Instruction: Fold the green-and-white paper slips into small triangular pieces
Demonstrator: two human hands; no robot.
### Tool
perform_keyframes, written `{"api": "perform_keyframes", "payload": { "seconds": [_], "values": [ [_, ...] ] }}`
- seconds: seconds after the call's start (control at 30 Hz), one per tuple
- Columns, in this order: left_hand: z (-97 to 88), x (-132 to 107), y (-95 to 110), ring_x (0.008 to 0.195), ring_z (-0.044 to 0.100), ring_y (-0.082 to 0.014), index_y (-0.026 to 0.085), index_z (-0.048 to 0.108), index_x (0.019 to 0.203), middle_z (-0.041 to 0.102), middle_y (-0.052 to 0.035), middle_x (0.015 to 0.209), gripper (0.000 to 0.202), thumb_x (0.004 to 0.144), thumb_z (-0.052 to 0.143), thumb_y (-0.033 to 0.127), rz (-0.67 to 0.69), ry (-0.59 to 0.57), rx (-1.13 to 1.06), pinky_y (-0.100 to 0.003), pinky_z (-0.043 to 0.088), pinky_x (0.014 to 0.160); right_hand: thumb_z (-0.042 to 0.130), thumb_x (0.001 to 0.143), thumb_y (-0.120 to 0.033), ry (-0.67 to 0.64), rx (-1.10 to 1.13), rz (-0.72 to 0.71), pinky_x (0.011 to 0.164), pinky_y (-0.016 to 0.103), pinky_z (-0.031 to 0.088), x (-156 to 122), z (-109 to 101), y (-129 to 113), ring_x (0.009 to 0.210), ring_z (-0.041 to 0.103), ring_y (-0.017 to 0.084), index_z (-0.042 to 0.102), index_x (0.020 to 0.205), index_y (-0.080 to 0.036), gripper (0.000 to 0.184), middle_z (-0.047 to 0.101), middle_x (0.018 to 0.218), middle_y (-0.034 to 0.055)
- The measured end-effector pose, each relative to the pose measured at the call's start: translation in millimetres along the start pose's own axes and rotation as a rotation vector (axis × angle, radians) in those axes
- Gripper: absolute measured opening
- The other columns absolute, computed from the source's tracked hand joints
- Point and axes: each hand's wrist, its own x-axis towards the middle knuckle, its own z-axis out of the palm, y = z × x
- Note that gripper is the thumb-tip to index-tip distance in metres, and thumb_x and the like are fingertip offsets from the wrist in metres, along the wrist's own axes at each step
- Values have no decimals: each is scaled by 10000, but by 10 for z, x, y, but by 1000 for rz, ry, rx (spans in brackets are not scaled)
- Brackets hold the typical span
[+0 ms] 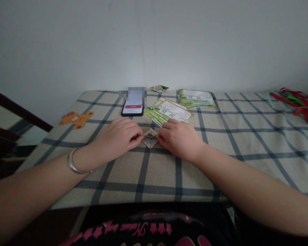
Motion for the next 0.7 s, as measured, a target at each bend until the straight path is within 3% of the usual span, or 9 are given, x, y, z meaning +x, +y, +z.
{"api": "perform_keyframes", "payload": {
  "seconds": [0.23,0.4,0.57,0.7],
  "values": [
    [18,11,-26,778,541,-182,166,638,744,635,-26,754,162,879,586,238,-116,-30,-152,-326,391,734,564,891,-256,-52,179,150,652,297,378,40,21,5,790,582,198,651,787,-176,158,667,807,57],
    [27,5,-21,790,525,-183,168,641,748,627,-22,753,168,878,584,258,-143,-33,-153,-328,371,744,570,879,-285,-106,314,236,616,284,363,64,69,66,694,544,167,633,751,-187,173,650,738,38],
    [49,10,-26,816,520,-192,160,632,752,621,-34,769,210,906,546,274,-155,-51,-163,-332,379,755,575,865,-276,-83,388,210,608,277,361,64,123,100,650,507,147,601,723,-182,173,609,685,19],
    [63,22,-56,842,523,-188,149,630,777,621,-44,826,208,923,531,259,-115,-57,-222,-331,400,777,589,865,-246,35,412,102,677,275,396,55,133,85,753,530,160,648,853,-165,101,607,793,40]
  ]
}}
